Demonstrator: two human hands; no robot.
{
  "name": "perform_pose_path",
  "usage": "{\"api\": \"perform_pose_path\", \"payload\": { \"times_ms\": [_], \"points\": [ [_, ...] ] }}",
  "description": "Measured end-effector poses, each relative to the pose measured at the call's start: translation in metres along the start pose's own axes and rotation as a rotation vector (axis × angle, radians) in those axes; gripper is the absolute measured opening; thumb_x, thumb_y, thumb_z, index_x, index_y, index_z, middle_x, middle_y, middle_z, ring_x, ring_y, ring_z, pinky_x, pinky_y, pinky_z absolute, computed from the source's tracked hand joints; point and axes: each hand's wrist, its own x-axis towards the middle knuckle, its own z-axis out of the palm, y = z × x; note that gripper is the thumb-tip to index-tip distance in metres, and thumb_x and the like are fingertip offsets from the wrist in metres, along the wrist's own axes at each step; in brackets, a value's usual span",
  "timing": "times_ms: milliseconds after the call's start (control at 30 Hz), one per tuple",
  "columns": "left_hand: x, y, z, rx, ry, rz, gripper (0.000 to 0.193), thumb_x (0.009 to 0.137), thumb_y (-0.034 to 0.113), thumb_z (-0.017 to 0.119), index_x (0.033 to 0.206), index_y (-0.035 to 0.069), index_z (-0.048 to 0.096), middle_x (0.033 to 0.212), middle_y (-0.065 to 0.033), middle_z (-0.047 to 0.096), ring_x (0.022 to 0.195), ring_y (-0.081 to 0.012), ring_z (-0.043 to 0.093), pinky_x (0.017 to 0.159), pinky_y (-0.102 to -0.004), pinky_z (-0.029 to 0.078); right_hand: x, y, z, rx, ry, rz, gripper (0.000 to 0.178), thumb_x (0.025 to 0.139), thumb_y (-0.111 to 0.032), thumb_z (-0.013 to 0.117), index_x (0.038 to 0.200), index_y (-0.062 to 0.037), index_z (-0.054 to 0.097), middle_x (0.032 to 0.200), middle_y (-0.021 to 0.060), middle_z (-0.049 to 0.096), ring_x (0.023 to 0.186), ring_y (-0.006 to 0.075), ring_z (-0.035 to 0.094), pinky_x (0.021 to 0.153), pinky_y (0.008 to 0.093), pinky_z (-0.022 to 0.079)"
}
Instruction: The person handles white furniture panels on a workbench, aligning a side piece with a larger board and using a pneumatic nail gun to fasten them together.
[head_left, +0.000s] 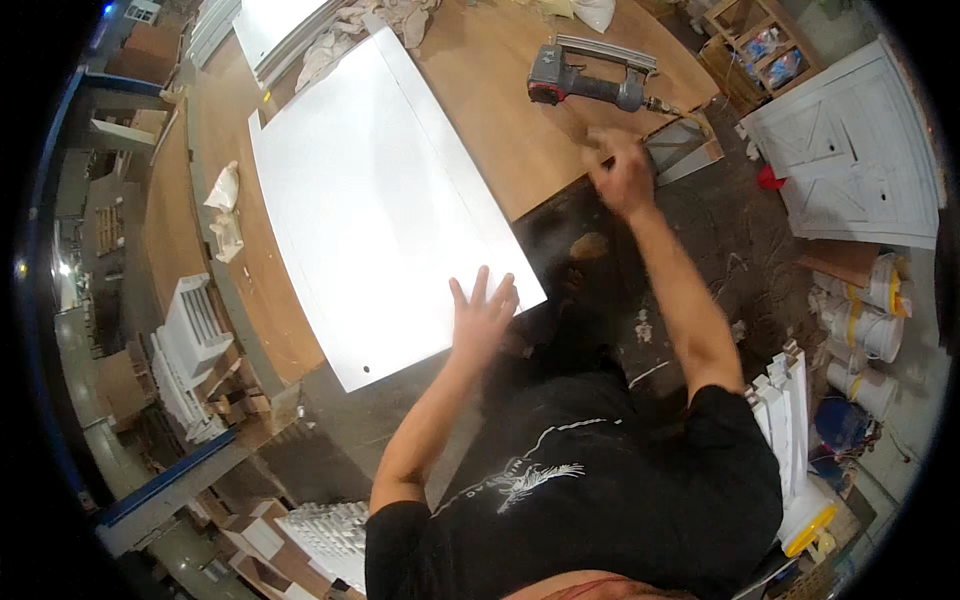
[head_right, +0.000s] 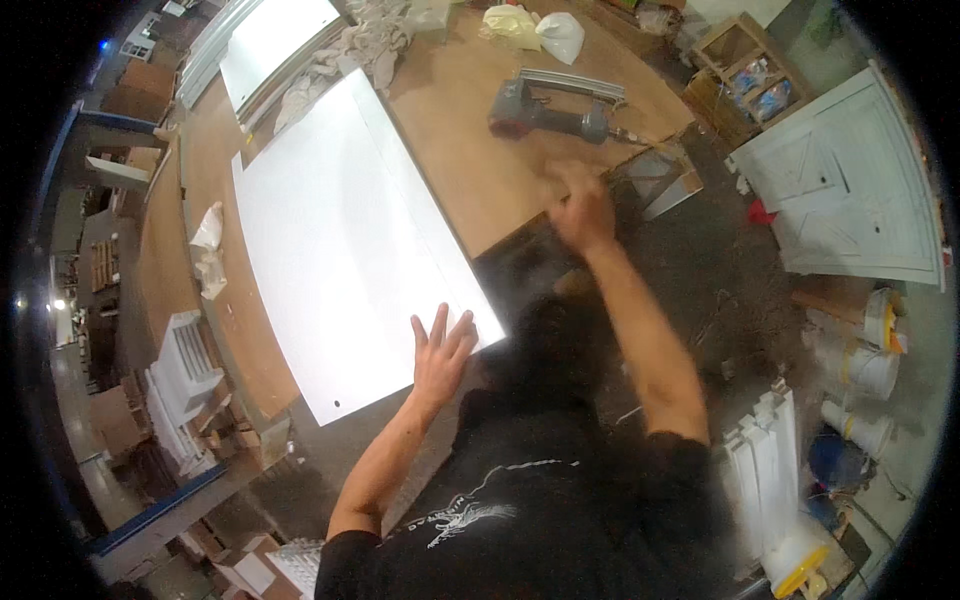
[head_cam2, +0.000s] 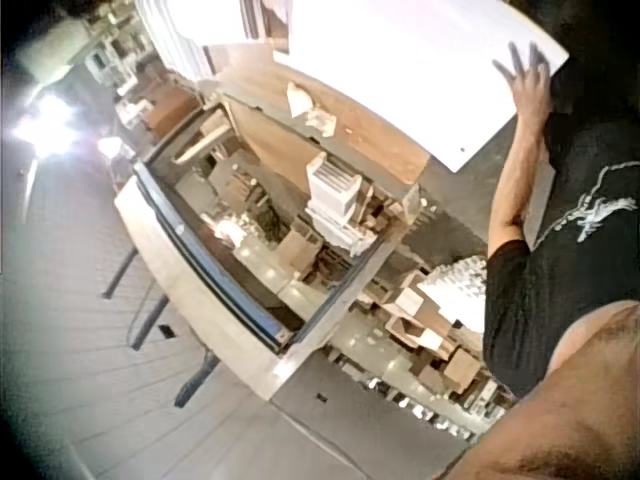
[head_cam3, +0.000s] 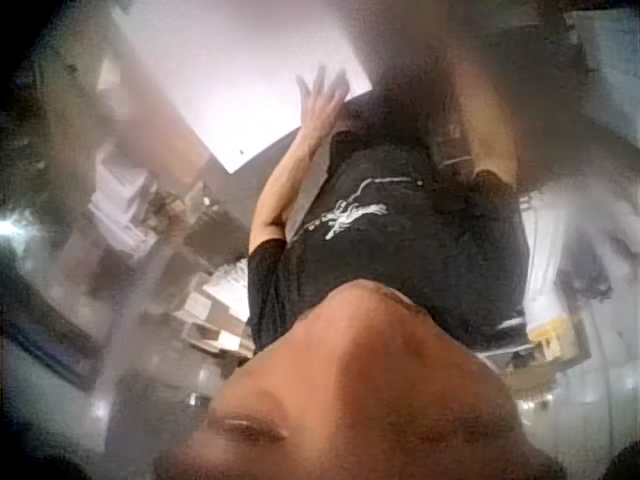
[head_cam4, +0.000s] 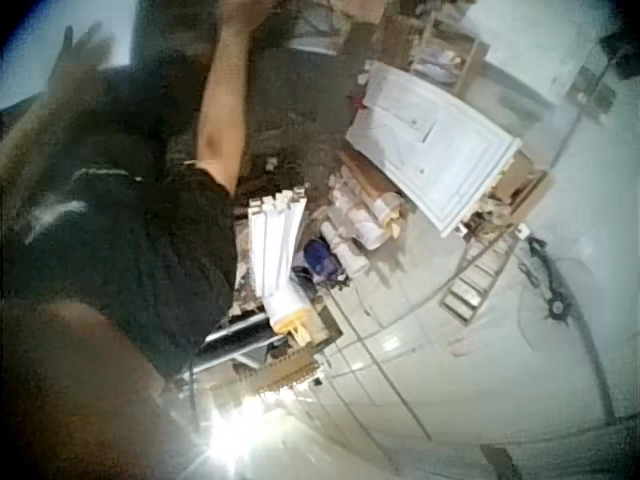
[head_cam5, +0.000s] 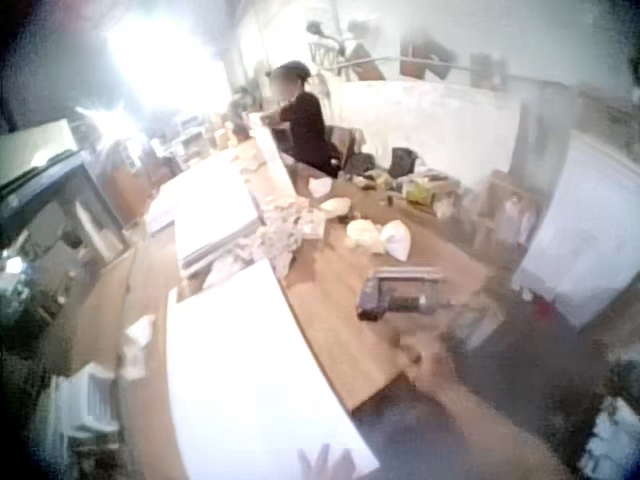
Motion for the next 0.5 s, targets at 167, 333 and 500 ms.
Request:
{"api": "perform_pose_path", "payload": {
  "times_ms": [167,333,500],
  "points": [
    [0.014,0.008,-0.012,0.036,-0.011,0.038,0.042,0.088,0.011,0.063,0.13,0.008,0.058,0.155,-0.0097,0.044,0.145,-0.04,0.036,0.108,-0.0756,0.028,0.101,0.047,0.036,-0.301,-0.166,-0.075,0.067,0.084,-0.013,0.07,0.146,-0.0269,0.049,0.135,0.0092,0.052,0.111,0.0373,0.063,0.095,0.0484,0.05],
    [0.046,0.022,0.001,0.066,0.021,0.057,0.043,0.091,0.015,0.06,0.133,0.007,0.056,0.154,-0.0102,0.045,0.144,-0.039,0.038,0.106,-0.0744,0.033,0.131,0.036,0.031,-0.256,-0.453,0.158,0.088,0.077,-0.011,0.077,0.151,-0.039,0.039,0.139,0.0115,0.05,0.115,0.0374,0.062,0.095,0.0497,0.053],
    [0.051,0.019,0.006,0.09,0.01,0.168,0.042,0.089,0.013,0.059,0.13,0.005,0.058,0.152,-0.0113,0.046,0.145,-0.0356,0.039,0.105,-0.0762,0.032,0.069,-0.008,-0.045,-0.035,0.066,0.041,0.074,0.076,-0.016,0.082,0.143,-0.0165,0.051,0.122,0.0121,0.062,0.108,0.0332,0.066,0.09,0.0444,0.054]
  ]
}}
